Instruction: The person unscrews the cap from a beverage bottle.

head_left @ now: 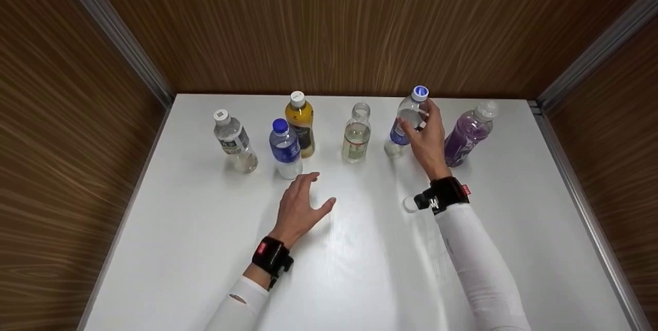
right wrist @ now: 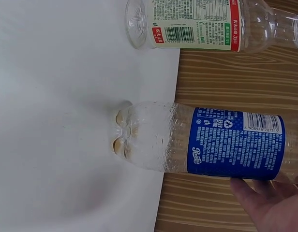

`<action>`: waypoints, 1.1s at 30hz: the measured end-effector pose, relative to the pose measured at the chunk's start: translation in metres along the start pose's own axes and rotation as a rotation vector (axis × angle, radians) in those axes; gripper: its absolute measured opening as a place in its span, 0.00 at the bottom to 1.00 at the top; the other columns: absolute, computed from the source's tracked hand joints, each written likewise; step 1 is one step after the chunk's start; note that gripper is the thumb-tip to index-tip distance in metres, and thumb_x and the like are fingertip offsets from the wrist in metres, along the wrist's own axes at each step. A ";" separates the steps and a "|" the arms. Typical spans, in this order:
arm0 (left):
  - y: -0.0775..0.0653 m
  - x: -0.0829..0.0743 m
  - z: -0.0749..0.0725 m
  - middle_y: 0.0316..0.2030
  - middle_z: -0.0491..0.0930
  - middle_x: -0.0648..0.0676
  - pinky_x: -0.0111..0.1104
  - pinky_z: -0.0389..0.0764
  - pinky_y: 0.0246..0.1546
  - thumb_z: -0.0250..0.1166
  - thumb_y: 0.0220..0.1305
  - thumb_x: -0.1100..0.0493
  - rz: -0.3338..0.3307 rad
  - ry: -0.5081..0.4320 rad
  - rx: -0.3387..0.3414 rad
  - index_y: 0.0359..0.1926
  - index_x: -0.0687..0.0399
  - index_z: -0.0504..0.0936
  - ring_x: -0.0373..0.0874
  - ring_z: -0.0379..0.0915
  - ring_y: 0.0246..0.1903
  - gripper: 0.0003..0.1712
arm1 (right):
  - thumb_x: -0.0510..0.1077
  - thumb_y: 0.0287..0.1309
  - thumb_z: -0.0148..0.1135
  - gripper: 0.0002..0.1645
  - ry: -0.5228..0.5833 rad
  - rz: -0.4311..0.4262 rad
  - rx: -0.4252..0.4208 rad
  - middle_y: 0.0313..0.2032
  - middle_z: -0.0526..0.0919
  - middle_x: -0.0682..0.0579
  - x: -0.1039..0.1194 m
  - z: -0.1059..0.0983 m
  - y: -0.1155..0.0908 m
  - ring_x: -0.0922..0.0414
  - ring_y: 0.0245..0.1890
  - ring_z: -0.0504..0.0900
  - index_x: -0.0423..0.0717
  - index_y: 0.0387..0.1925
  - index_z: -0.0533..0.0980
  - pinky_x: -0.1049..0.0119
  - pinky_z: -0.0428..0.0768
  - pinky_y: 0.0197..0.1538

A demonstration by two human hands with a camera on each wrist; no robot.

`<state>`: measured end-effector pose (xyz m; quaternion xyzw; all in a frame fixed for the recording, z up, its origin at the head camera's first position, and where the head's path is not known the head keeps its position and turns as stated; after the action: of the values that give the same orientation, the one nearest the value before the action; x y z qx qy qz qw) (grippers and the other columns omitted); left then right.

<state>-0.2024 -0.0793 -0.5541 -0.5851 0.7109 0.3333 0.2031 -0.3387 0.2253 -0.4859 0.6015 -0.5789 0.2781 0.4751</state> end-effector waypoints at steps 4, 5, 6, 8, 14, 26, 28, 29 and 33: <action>0.000 0.000 0.001 0.58 0.77 0.55 0.48 0.77 0.57 0.74 0.61 0.40 -0.005 0.001 0.008 0.67 0.54 0.74 0.51 0.76 0.56 0.40 | 0.44 0.67 0.69 0.46 -0.002 -0.020 -0.006 0.70 0.67 0.38 0.003 -0.007 -0.004 0.40 0.70 0.70 0.39 0.78 0.55 0.48 0.73 0.67; 0.000 -0.001 0.001 0.58 0.77 0.55 0.48 0.77 0.57 0.74 0.61 0.40 -0.003 0.000 0.008 0.67 0.54 0.74 0.51 0.76 0.57 0.40 | 0.44 0.67 0.69 0.46 0.001 -0.023 -0.012 0.70 0.67 0.38 0.003 -0.009 -0.006 0.40 0.69 0.70 0.39 0.77 0.56 0.47 0.74 0.67; 0.000 -0.001 0.000 0.58 0.77 0.55 0.48 0.77 0.57 0.74 0.61 0.40 -0.001 -0.001 0.007 0.67 0.54 0.74 0.51 0.76 0.56 0.40 | 0.44 0.67 0.70 0.46 0.007 -0.021 -0.017 0.70 0.67 0.38 0.004 -0.012 -0.007 0.41 0.69 0.70 0.39 0.77 0.56 0.47 0.74 0.66; 0.001 -0.002 0.000 0.58 0.78 0.55 0.48 0.77 0.57 0.74 0.60 0.40 0.004 -0.003 0.002 0.67 0.55 0.74 0.52 0.76 0.56 0.40 | 0.43 0.66 0.70 0.47 0.029 -0.019 -0.032 0.69 0.68 0.39 0.003 -0.018 -0.012 0.41 0.69 0.71 0.39 0.77 0.56 0.46 0.75 0.66; 0.003 -0.005 -0.001 0.57 0.78 0.55 0.47 0.77 0.57 0.74 0.60 0.40 0.017 -0.007 -0.004 0.66 0.55 0.75 0.52 0.76 0.56 0.40 | 0.37 0.65 0.69 0.44 0.105 -0.053 -0.070 0.67 0.69 0.35 0.004 -0.032 -0.030 0.40 0.68 0.73 0.35 0.75 0.57 0.41 0.75 0.64; 0.005 -0.013 0.001 0.58 0.78 0.55 0.47 0.77 0.57 0.74 0.60 0.40 0.048 -0.006 -0.010 0.66 0.55 0.74 0.52 0.76 0.56 0.40 | 0.45 0.68 0.67 0.37 0.347 0.027 -0.060 0.62 0.75 0.42 0.003 -0.044 -0.070 0.46 0.65 0.75 0.39 0.71 0.61 0.61 0.83 0.55; 0.006 -0.016 0.001 0.58 0.78 0.56 0.47 0.77 0.57 0.75 0.59 0.40 0.058 -0.009 -0.010 0.66 0.56 0.74 0.52 0.76 0.56 0.41 | 0.44 0.68 0.66 0.36 0.417 0.040 -0.062 0.61 0.75 0.40 0.003 -0.043 -0.075 0.45 0.66 0.75 0.38 0.69 0.61 0.62 0.85 0.52; 0.007 -0.018 0.001 0.59 0.78 0.56 0.47 0.77 0.57 0.75 0.59 0.40 0.062 -0.011 -0.009 0.66 0.56 0.74 0.52 0.76 0.56 0.41 | 0.44 0.68 0.66 0.35 0.442 0.049 -0.061 0.62 0.75 0.39 0.003 -0.042 -0.078 0.45 0.66 0.75 0.38 0.69 0.61 0.62 0.86 0.51; 0.011 -0.026 0.003 0.61 0.75 0.57 0.48 0.76 0.59 0.75 0.59 0.39 0.072 -0.013 -0.001 0.68 0.57 0.72 0.53 0.74 0.58 0.44 | 0.42 0.67 0.64 0.33 0.535 0.085 -0.047 0.62 0.74 0.37 0.005 -0.035 -0.087 0.45 0.64 0.75 0.41 0.68 0.61 0.60 0.86 0.49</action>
<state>-0.2069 -0.0579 -0.5358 -0.5571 0.7300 0.3442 0.1954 -0.2472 0.2437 -0.4895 0.4707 -0.4638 0.4334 0.6128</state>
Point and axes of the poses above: each hand's wrist, its own y-axis towards the middle knuckle, its own z-axis out of the palm, x = y × z, the point moved 7 cm from there along y, towards the middle knuckle
